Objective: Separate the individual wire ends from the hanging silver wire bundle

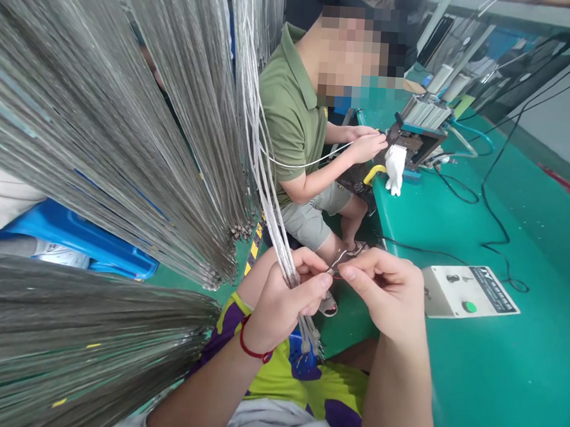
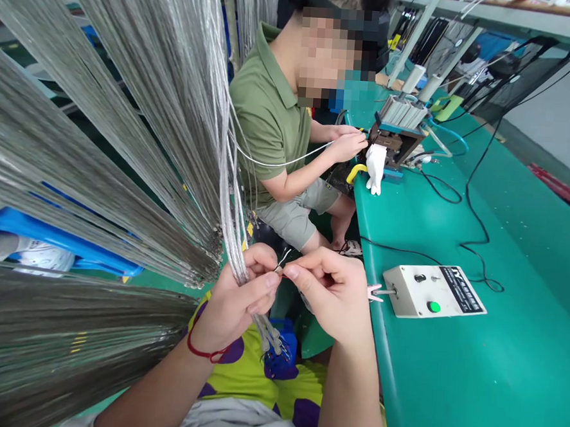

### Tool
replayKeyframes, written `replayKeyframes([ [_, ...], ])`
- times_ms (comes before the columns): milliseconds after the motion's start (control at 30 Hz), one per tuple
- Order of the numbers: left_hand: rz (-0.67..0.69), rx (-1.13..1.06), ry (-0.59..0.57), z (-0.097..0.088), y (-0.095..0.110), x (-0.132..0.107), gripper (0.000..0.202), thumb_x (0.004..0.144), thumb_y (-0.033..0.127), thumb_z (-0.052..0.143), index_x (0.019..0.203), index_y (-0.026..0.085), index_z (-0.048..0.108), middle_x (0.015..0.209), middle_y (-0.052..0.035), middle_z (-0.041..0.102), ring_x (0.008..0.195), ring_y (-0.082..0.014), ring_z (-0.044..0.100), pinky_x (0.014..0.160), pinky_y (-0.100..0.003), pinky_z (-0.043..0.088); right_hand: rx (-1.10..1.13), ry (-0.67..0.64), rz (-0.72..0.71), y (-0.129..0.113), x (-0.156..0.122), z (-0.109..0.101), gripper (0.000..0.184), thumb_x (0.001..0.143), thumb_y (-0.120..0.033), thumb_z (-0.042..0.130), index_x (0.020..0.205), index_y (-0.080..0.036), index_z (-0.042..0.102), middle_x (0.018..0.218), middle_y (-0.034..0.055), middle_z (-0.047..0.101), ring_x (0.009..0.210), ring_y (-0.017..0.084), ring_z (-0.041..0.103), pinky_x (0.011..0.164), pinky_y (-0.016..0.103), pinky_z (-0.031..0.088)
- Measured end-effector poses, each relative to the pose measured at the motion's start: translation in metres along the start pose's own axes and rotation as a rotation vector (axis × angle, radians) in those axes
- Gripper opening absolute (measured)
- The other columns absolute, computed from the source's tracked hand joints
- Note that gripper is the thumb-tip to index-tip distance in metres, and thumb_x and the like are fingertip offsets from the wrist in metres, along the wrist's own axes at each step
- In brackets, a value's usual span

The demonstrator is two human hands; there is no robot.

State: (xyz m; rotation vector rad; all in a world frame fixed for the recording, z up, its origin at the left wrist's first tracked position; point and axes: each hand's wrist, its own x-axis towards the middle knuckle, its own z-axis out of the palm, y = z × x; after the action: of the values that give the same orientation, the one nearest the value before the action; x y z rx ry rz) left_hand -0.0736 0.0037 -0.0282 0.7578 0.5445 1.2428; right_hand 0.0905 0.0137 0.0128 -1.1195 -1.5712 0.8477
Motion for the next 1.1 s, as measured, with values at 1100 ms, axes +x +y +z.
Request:
replayKeyframes([
  [1100,0.073,0.026,0.038,0.003,-0.01,-0.001,0.018,0.097,0.032,0.07,0.098,0.02,0.057,0.068,0.0059,0.053,0.045,-0.0039,0.037,0.043,-0.017,0.03,0.43,0.323,0.181,0.023,-0.026,0.054,0.006,0.084,-0.028,0.083,0.082,-0.023,0.081,0.082,0.0041,0.078,0.076,0.019,0.071,0.072,0.034,0.059],
])
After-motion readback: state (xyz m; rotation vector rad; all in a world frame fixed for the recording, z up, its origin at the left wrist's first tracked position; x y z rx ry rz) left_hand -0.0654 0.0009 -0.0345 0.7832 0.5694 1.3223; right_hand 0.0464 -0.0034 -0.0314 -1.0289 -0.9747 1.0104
